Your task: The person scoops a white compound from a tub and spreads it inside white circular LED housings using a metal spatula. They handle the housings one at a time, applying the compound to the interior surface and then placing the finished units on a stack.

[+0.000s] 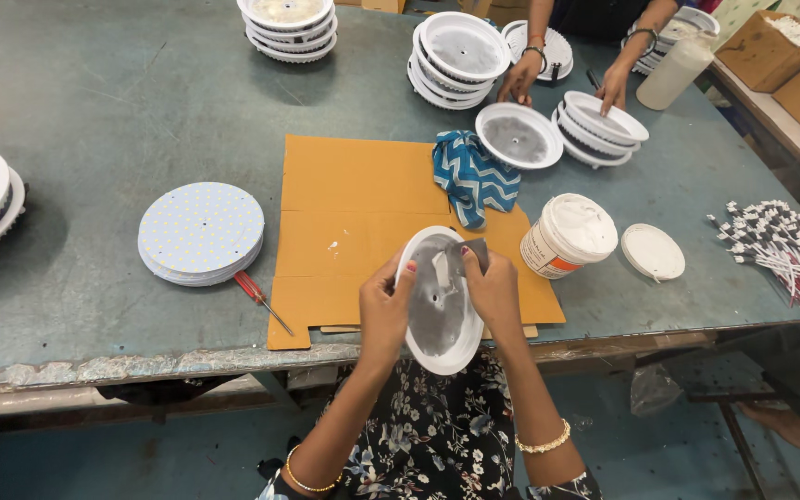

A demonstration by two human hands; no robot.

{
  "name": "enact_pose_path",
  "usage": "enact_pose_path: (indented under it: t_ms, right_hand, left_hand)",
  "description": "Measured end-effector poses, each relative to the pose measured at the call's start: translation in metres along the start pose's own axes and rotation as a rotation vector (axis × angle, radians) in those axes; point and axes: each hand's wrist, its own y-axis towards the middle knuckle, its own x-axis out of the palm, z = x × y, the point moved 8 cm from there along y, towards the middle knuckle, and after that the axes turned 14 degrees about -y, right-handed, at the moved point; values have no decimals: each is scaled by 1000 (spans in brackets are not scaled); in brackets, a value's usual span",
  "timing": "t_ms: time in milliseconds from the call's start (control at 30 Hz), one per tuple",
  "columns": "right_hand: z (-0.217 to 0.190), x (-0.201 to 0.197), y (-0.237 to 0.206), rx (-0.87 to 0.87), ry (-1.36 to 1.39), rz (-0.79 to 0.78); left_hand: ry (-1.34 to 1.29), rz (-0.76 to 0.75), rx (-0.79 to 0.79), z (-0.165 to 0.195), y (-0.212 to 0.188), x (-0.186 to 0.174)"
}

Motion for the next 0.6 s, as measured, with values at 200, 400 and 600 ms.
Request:
enact_pose_path:
  t_ms: [200, 400, 600]
  right_hand:
    - [-29, -10, -5, -103, 50, -40]
    - [-63, -20, -28, -246, 31, -106]
    - [-86, -23, -66, -496, -9, -109]
  left_hand:
    - [-62, -59, -18, 8, -2, 19]
    - [-68, -94, -45, -3, 14, 21]
    - [-134, -101, -122, -19, 28, 17]
